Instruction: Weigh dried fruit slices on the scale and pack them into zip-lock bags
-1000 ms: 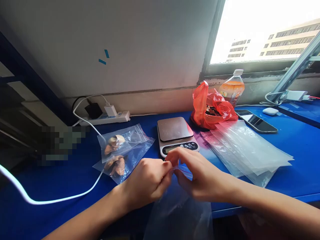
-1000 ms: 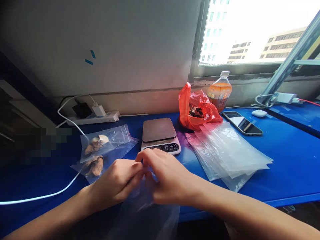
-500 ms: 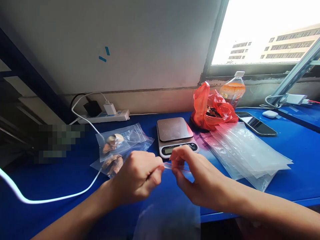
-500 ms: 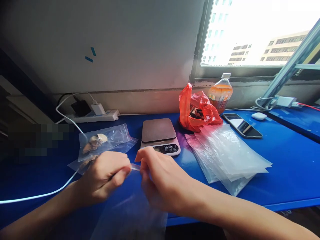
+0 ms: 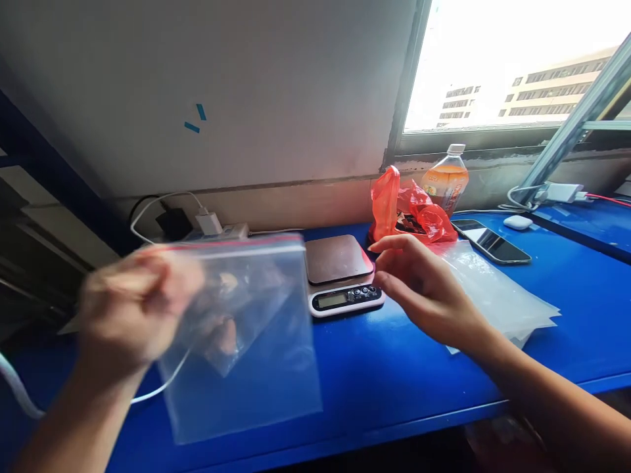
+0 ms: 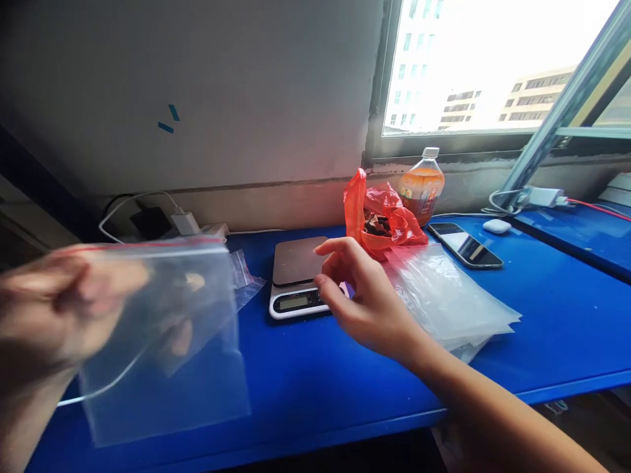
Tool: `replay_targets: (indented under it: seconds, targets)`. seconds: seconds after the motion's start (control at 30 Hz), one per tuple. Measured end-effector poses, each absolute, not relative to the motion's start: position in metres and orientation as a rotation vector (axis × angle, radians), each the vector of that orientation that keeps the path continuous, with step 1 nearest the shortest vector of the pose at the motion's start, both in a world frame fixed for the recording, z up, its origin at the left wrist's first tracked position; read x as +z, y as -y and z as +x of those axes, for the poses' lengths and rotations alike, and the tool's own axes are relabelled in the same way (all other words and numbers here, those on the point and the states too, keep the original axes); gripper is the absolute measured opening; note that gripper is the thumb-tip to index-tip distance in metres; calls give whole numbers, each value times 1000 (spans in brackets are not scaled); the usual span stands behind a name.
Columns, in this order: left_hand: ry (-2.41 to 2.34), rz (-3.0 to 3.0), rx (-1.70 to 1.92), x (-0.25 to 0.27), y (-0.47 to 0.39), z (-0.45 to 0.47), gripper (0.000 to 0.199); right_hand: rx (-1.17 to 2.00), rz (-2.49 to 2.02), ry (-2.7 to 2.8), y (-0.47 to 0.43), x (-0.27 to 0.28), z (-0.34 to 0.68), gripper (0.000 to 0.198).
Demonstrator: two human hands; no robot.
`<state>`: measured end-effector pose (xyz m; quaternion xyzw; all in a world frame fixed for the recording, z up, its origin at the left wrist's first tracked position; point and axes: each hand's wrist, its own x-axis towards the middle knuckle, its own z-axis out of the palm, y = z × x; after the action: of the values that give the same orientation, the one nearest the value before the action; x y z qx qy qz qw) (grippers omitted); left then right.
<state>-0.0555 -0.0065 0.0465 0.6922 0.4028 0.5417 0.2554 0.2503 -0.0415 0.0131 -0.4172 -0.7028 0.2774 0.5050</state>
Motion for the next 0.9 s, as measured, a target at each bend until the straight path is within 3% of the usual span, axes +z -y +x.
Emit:
replay_targets:
  seconds: [0.07, 0.17, 0.33, 0.47, 0.57, 0.7, 0.8, 0.9]
  targets:
    - [-981, 1802, 1262, 30, 15, -41, 39, 857, -901, 1758, 53, 20, 249, 25]
    - [-915, 1876, 1071, 6, 30, -19, 43, 1030, -822, 1844, 71, 16, 246, 19]
    - [-868, 2113, 720, 12, 29, -11, 43, 952, -1015, 1451, 75, -19, 249, 20]
    - [-1321, 2324, 691, 35, -10, -30, 44, 888, -1124, 1160, 75, -29, 273, 21]
    - [-1548, 2469, 567, 38, -51, -44, 33, 742, -1316, 1026, 80, -18, 318, 21]
    - [-1320, 2720, 112, 28, -85, -54, 29, 416, -1661, 1183, 66, 0, 396, 26]
    - [-1196, 2769, -11, 21, -92, -52, 30, 319, -1944, 1431, 42, 8, 430, 42]
    - [-1163, 2835, -36, 18, -92, -46, 27, -171, -2178, 1493, 27, 13, 417, 63]
